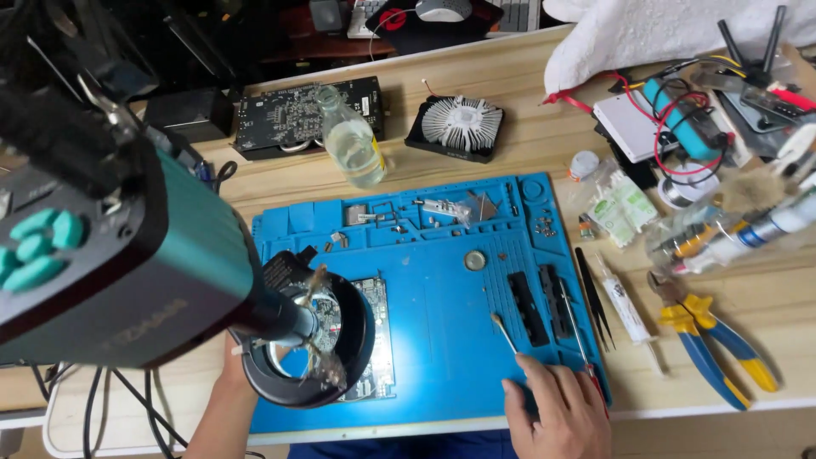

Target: Soldering and repairing components on a circuit board using a soldering iron, heat gun, and cleaning tools.

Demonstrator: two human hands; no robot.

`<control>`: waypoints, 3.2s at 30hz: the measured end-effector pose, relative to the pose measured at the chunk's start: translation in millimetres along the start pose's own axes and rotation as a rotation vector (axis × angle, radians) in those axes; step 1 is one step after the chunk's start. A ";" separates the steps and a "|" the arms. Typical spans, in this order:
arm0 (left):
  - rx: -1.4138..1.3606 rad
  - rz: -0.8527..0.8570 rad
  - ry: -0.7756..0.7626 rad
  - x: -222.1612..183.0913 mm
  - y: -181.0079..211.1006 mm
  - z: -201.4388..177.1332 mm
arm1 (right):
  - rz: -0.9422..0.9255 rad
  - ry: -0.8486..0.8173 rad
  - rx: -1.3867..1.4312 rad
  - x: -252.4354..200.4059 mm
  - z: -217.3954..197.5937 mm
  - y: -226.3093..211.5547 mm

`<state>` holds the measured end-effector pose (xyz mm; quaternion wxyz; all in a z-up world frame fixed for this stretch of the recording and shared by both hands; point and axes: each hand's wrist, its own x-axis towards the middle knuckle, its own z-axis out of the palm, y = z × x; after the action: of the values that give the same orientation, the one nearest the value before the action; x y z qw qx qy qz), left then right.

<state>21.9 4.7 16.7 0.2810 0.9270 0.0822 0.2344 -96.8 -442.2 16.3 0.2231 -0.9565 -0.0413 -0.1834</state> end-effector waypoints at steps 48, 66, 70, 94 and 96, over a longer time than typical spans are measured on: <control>-0.108 0.126 0.259 -60.0 3.2 -26.2 | -0.285 0.273 -0.346 -25.2 40.6 35.9; -0.464 0.136 0.843 71.6 -20.9 -92.4 | -0.306 0.317 -0.111 -14.9 22.1 7.1; -0.350 0.271 0.702 58.3 -30.0 -98.7 | -0.331 0.330 -0.103 -14.2 20.9 5.1; -1.501 -0.579 0.997 -88.6 9.8 -210.2 | -0.209 0.320 -0.334 -27.5 44.6 28.1; -1.521 -0.589 0.992 -103.0 7.1 -206.4 | -0.205 0.317 -0.365 -28.5 47.0 28.6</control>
<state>-167.6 69.1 131.7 0.7893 0.2330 0.2476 0.5113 -103.1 -447.1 -45.2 0.0309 -0.9311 -0.0687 -0.3569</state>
